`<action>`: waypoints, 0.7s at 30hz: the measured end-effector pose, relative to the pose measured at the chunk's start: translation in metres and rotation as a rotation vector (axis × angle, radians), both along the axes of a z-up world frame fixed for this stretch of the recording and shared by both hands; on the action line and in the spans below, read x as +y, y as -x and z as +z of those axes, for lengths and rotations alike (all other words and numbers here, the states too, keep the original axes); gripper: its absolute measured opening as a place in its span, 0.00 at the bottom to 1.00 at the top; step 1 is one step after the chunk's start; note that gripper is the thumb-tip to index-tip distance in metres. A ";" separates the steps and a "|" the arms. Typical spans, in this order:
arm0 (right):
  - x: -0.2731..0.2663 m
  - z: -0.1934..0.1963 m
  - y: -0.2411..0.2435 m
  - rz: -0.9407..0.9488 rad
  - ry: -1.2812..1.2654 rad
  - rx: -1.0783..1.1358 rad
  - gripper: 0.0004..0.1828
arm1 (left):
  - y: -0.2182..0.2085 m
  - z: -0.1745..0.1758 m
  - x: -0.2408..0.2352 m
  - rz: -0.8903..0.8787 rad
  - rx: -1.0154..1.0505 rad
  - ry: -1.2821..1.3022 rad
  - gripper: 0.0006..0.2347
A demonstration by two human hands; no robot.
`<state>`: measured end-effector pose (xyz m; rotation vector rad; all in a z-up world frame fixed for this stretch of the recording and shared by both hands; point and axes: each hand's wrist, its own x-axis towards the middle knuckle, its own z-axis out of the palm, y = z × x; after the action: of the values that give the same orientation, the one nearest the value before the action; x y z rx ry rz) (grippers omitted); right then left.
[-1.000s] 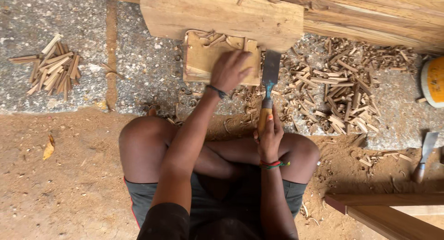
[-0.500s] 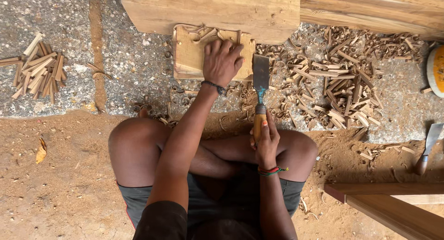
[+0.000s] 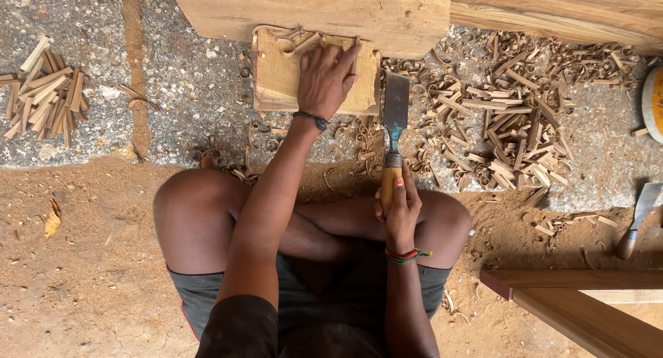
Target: The person sits cross-legged on the ground and uses a chisel to carve a decorative pattern into a small wooden block. They repeatedly strike the chisel with their hand to remove wood shavings and refine the design.
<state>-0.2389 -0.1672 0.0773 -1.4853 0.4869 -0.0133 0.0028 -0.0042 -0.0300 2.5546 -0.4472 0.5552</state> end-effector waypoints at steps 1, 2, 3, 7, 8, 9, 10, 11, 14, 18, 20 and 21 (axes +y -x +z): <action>0.000 0.000 0.000 0.004 0.022 -0.008 0.33 | -0.002 0.001 0.000 -0.002 0.022 0.003 0.34; 0.000 0.001 0.003 0.003 0.042 -0.010 0.33 | -0.003 0.002 0.000 -0.008 0.051 0.004 0.37; 0.000 0.001 0.006 0.008 0.041 -0.018 0.33 | -0.002 0.002 0.000 -0.015 0.079 0.004 0.39; 0.000 0.006 0.006 0.017 0.056 -0.022 0.33 | 0.003 0.015 -0.004 -0.078 -0.056 0.130 0.44; 0.001 0.008 0.007 0.021 0.063 -0.007 0.33 | 0.005 0.020 -0.005 -0.097 -0.091 0.182 0.44; 0.001 0.011 0.008 0.030 0.075 0.013 0.33 | 0.007 0.024 -0.007 -0.115 -0.126 0.234 0.43; 0.002 0.014 0.009 0.041 0.085 0.033 0.33 | 0.009 0.029 -0.011 -0.193 -0.156 0.277 0.40; 0.003 0.016 0.010 0.053 0.096 0.053 0.33 | 0.011 0.034 -0.018 -0.271 -0.185 0.321 0.37; 0.010 0.021 0.007 0.077 0.107 0.051 0.31 | 0.028 0.046 -0.046 -0.520 -0.131 0.335 0.29; 0.018 0.030 0.010 0.099 0.154 0.119 0.31 | 0.058 0.055 -0.069 -0.772 0.176 0.239 0.19; 0.020 0.031 0.008 0.118 0.179 0.112 0.31 | 0.059 0.055 -0.068 -0.734 0.173 0.160 0.17; 0.020 0.031 0.009 0.114 0.168 0.116 0.31 | 0.059 0.056 -0.068 -0.716 0.169 0.120 0.19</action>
<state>-0.2476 -0.1469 0.1083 -1.6832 0.5032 0.1251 -0.0558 -0.0717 0.0262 2.0984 -1.1503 0.0952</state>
